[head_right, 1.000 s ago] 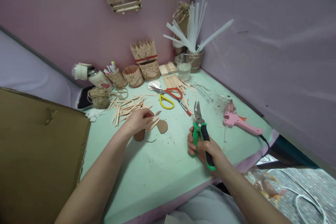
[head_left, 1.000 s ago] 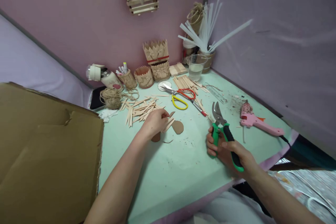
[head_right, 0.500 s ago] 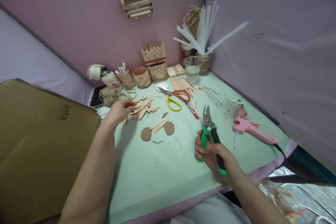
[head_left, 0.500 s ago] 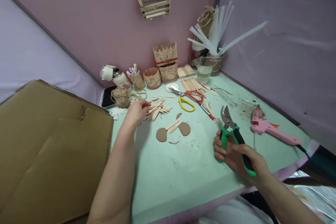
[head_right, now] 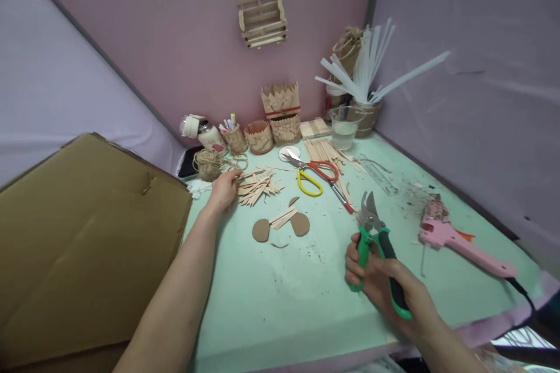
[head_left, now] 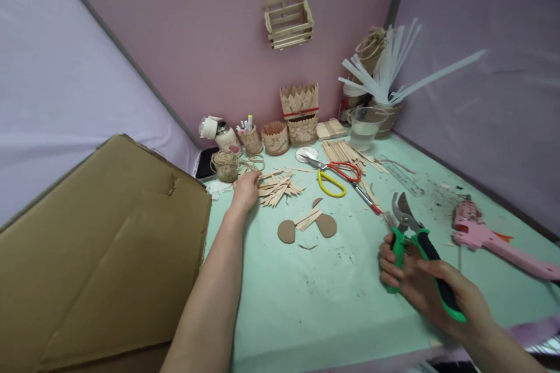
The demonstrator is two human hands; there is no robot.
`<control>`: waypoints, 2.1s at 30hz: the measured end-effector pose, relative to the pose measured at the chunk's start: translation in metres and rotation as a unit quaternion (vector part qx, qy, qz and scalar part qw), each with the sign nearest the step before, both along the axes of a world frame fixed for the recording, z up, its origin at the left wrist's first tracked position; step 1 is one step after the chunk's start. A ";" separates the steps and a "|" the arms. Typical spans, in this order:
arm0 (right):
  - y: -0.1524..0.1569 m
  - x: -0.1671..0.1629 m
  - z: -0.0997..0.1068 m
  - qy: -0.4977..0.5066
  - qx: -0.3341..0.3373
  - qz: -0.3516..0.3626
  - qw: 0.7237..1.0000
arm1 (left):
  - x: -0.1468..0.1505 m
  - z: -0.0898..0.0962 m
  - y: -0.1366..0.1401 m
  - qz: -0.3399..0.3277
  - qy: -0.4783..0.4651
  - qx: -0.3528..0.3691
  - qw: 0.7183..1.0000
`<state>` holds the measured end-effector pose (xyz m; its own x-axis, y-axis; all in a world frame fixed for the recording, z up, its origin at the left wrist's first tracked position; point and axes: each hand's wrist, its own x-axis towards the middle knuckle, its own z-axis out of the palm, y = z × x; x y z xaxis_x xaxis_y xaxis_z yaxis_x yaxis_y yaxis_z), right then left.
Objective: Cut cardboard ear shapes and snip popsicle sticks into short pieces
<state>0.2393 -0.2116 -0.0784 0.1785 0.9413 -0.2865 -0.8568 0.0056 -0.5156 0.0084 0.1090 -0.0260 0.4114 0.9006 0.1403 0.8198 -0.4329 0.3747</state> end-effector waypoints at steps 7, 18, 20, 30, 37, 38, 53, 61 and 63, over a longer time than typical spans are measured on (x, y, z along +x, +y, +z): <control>0.000 0.000 0.000 -0.006 -0.010 0.010 1.000 | 0.003 -0.003 -0.002 0.024 0.046 0.001 0.999; 0.002 0.001 -0.004 0.005 -0.005 0.000 1.000 | 0.001 -0.002 -0.003 0.036 -0.016 -0.036 0.999; 0.001 0.000 0.000 0.012 -0.002 -0.001 1.000 | 0.001 0.002 -0.004 0.035 -0.059 -0.047 0.997; 0.003 -0.002 0.006 -0.010 -0.025 -0.002 1.000 | 0.011 0.029 -0.013 0.015 -0.347 -0.213 0.913; 0.001 0.000 -0.004 0.008 -0.006 -0.001 1.000 | 0.010 0.034 -0.016 0.021 -0.418 -0.255 0.872; 0.001 0.000 -0.003 0.011 -0.007 0.000 1.000 | 0.009 0.033 -0.015 0.023 -0.426 -0.250 0.869; 0.001 0.004 -0.009 0.004 0.002 0.011 1.000 | -0.002 0.057 -0.017 -0.020 -0.553 -0.279 0.785; 0.004 0.000 0.003 -0.006 -0.013 0.004 1.000 | -0.027 0.044 -0.004 -0.001 -0.154 -0.172 0.973; 0.004 -0.002 0.008 -0.009 -0.025 0.001 1.000 | -0.030 0.041 -0.004 -0.007 -0.109 -0.171 0.979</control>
